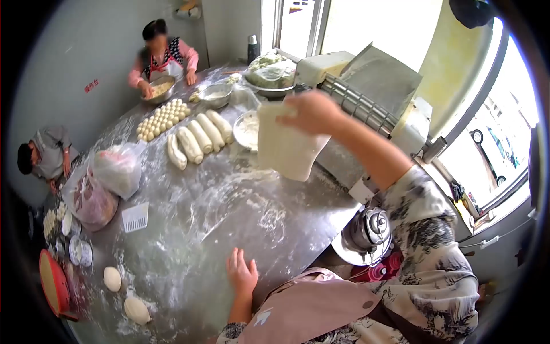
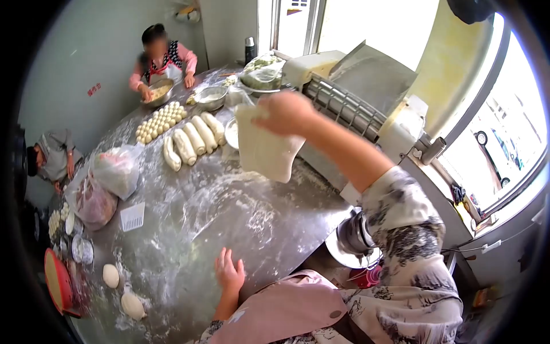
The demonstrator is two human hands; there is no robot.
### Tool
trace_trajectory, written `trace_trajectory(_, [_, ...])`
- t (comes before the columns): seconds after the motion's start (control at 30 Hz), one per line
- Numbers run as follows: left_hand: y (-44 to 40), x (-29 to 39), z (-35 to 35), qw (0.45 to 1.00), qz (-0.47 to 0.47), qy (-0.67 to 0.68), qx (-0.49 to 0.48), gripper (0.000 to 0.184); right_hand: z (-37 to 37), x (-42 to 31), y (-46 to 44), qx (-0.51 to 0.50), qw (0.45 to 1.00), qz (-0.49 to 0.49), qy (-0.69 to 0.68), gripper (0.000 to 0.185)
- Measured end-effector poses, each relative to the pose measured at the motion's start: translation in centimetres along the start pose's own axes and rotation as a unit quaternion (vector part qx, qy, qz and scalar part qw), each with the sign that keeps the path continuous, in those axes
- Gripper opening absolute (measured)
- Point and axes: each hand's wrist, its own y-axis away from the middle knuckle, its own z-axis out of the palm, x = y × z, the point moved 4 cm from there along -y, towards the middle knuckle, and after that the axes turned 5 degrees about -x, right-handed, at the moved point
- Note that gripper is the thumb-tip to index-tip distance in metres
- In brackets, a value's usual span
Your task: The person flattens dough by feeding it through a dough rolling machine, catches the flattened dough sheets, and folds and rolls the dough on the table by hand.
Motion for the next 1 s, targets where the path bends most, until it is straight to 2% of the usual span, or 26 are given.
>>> trace_trajectory(0.07, [-0.1,0.3,0.2,1.000,-0.011,-0.008,0.003,0.047,-6.0,5.2,0.1,0.062,0.997,0.033,-0.015,0.059])
trace_trajectory(0.13, [-0.4,0.8,0.3,0.999,-0.024,-0.023,0.010,0.044,-10.9,11.1,0.3,0.187,0.980,0.057,-0.037,0.054])
trace_trajectory(0.2, [-0.5,0.8,0.7,0.998,-0.037,-0.045,0.013,0.044,-14.6,17.8,0.4,0.210,0.962,0.067,-0.163,0.050])
trace_trajectory(0.3, [-0.8,1.1,1.3,0.997,-0.055,-0.055,0.028,0.042,-16.9,26.8,0.8,0.210,0.943,0.118,-0.230,0.044])
trace_trajectory(0.4, [-1.1,1.3,2.0,0.994,-0.079,-0.063,0.040,0.040,-14.5,37.3,-0.5,0.173,0.967,0.171,-0.081,0.046])
trace_trajectory(0.47, [-1.3,1.4,2.5,0.993,-0.089,-0.069,0.043,0.039,-10.9,42.6,-1.1,0.094,0.972,0.217,0.014,0.053])
trace_trajectory(0.5, [-1.3,1.2,2.7,0.992,-0.089,-0.072,0.044,0.039,-9.2,43.4,-0.9,0.072,0.964,0.255,0.037,0.065])
trace_trajectory(0.53, [-1.3,1.2,2.7,0.992,-0.092,-0.076,0.044,0.039,-8.2,44.4,-1.2,-0.023,0.955,0.282,0.093,0.062])
trace_trajectory(0.6, [-1.2,1.3,2.8,0.991,-0.094,-0.085,0.043,0.039,-7.9,44.1,-0.7,-0.014,0.948,0.315,0.035,0.055])
trace_trajectory(0.73, [-1.8,1.6,3.4,0.985,-0.121,-0.124,0.014,0.040,-5.4,41.5,-1.8,-0.065,0.971,0.206,-0.103,0.049])
trace_trajectory(0.8, [-3.9,4.4,4.3,0.989,-0.086,-0.107,0.046,0.040,-4.8,37.3,-1.0,-0.086,0.977,0.131,-0.145,0.051])
trace_trajectory(0.83, [-5.2,6.2,4.9,0.991,-0.070,-0.098,0.061,0.040,-4.9,36.9,-0.4,-0.055,0.982,0.113,-0.142,0.052])
trace_trajectory(0.9, [-8.5,9.8,6.9,0.996,-0.051,-0.019,0.064,0.042,-5.0,36.1,0.3,0.004,0.988,0.074,-0.136,0.056])
trace_trajectory(0.97, [-12.5,13.3,9.2,0.994,0.014,0.058,0.089,0.039,-5.9,37.4,2.0,0.039,0.982,0.059,-0.177,0.057])
trace_trajectory(1.0, [-14.3,14.0,11.3,0.969,-0.078,0.234,0.025,0.037,-6.4,38.4,3.3,0.058,0.977,0.053,-0.197,0.058])
